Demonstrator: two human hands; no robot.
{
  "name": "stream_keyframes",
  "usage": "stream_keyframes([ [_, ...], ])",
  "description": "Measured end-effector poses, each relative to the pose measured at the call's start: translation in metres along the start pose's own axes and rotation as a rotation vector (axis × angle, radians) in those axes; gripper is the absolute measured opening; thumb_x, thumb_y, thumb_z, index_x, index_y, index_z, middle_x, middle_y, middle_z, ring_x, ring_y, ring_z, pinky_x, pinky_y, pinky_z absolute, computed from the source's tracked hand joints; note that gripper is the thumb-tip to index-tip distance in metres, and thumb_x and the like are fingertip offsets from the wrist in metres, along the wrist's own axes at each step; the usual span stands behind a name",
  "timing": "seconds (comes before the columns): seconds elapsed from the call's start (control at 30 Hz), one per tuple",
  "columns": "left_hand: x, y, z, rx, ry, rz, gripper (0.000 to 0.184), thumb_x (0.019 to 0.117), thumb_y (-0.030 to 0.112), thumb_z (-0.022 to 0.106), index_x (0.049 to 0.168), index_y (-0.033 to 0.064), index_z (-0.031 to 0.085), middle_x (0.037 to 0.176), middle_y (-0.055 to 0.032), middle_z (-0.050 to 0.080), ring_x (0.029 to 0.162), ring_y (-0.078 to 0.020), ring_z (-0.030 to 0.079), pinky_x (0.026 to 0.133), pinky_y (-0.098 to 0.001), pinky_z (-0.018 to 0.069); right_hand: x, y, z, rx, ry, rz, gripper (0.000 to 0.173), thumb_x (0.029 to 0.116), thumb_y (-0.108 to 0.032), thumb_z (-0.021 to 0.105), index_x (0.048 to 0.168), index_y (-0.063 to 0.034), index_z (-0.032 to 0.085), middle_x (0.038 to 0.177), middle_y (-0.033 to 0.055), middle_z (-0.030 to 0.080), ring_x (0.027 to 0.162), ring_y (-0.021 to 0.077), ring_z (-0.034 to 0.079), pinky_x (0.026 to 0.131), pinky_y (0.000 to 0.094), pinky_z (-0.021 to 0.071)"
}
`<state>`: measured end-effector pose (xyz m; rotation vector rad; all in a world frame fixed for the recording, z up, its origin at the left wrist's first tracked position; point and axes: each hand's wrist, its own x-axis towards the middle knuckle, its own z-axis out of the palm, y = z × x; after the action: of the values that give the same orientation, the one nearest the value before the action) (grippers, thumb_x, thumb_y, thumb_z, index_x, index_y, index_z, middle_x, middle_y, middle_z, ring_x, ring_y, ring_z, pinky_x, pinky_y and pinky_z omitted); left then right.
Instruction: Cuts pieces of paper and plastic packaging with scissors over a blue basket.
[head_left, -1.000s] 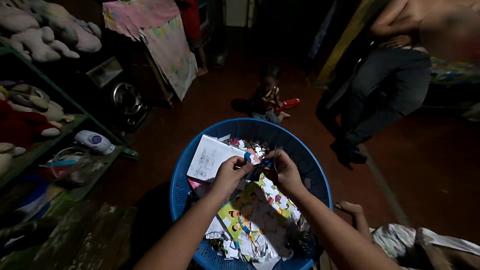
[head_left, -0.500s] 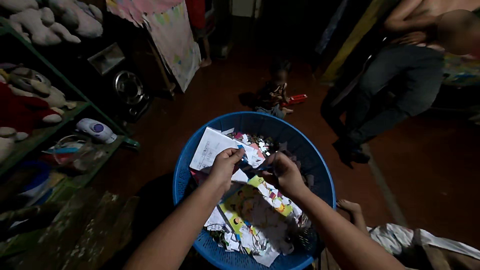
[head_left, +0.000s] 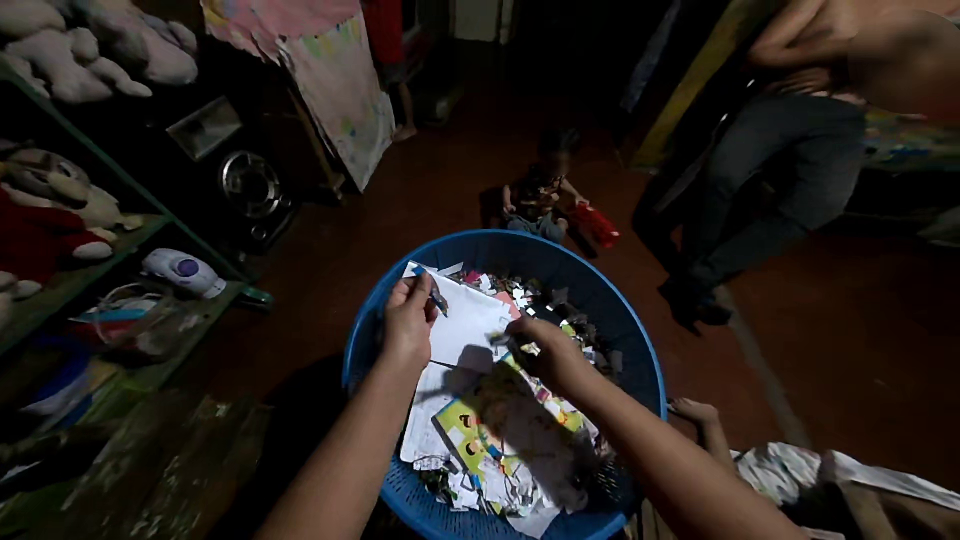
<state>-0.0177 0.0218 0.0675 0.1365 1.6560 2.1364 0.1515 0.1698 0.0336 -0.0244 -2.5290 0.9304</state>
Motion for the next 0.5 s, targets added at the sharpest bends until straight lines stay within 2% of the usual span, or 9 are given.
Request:
stream_keyframes([
  [0.07, -0.005, -0.005, 0.003, 0.036, -0.076, 0.016, 0.01, 0.1055, 0.014, 0.055, 0.1, 0.0062, 0.058, 0.08, -0.0014, 0.059, 0.062, -0.0061, 0.053, 0.058, -0.0188, 0.0473, 0.004, 0.011, -0.006, -0.055, -0.033, 0.21, 0.027, 0.0889, -0.001, 0.067, 0.116, 0.0009, 0.066, 0.107, 0.0159, 0.071, 0.097, 0.0259, 0.071, 0.087, 0.0426, 0.0589],
  [0.13, -0.01, -0.006, 0.006, 0.066, -0.126, 0.003, 0.009, 0.1043, 0.012, 0.057, 0.1, 0.0045, 0.058, 0.083, -0.0027, 0.061, 0.061, -0.0049, 0.053, 0.055, -0.0169, 0.0445, 0.005, 0.015, -0.009, -0.053, -0.157, 0.385, 0.036, 0.0896, 0.0, 0.066, 0.125, -0.0002, 0.062, 0.114, 0.0186, 0.07, 0.101, 0.032, 0.07, 0.09, 0.0506, 0.0563],
  [0.2, -0.017, -0.004, 0.009, 0.076, -0.164, -0.014, 0.007, 0.1031, 0.009, 0.059, 0.101, 0.0033, 0.058, 0.086, -0.0042, 0.064, 0.065, -0.0058, 0.058, 0.057, -0.0169, 0.0468, 0.003, 0.014, -0.007, -0.014, -0.165, 0.426, 0.039, 0.0901, -0.003, 0.068, 0.128, -0.0004, 0.061, 0.117, 0.0189, 0.069, 0.103, 0.0316, 0.07, 0.09, 0.05, 0.0565],
  [0.33, -0.038, 0.001, 0.014, 0.027, -0.209, -0.033, 0.008, 0.1001, 0.004, 0.062, 0.105, 0.0001, 0.057, 0.092, -0.0072, 0.065, 0.077, -0.0108, 0.066, 0.07, -0.0227, 0.0571, 0.002, 0.002, -0.007, 0.31, 0.0, 0.442, 0.046, 0.0909, -0.023, 0.076, 0.127, -0.0015, 0.058, 0.118, 0.0098, 0.068, 0.103, 0.012, 0.068, 0.088, 0.029, 0.0573],
  [0.4, -0.057, 0.007, 0.013, 0.02, -0.221, -0.027, 0.014, 0.0995, 0.002, 0.062, 0.112, -0.0025, 0.057, 0.1, -0.0083, 0.063, 0.08, -0.0115, 0.067, 0.075, -0.0246, 0.0597, 0.0, -0.004, -0.008, 0.548, 0.056, 0.451, 0.045, 0.0899, -0.023, 0.074, 0.125, -0.0008, 0.055, 0.117, 0.0089, 0.069, 0.104, 0.0121, 0.068, 0.088, 0.0286, 0.0567],
  [0.5, -0.084, 0.005, 0.004, 0.043, -0.181, 0.069, 0.013, 0.097, 0.0, 0.064, 0.109, -0.0006, 0.058, 0.095, -0.0051, 0.065, 0.075, -0.0093, 0.068, 0.071, -0.0243, 0.0608, -0.001, -0.019, -0.02, 0.809, 0.023, 0.49, 0.046, 0.0904, -0.025, 0.073, 0.125, -0.0029, 0.053, 0.117, 0.0071, 0.069, 0.108, 0.0161, 0.067, 0.091, 0.0334, 0.0571],
])
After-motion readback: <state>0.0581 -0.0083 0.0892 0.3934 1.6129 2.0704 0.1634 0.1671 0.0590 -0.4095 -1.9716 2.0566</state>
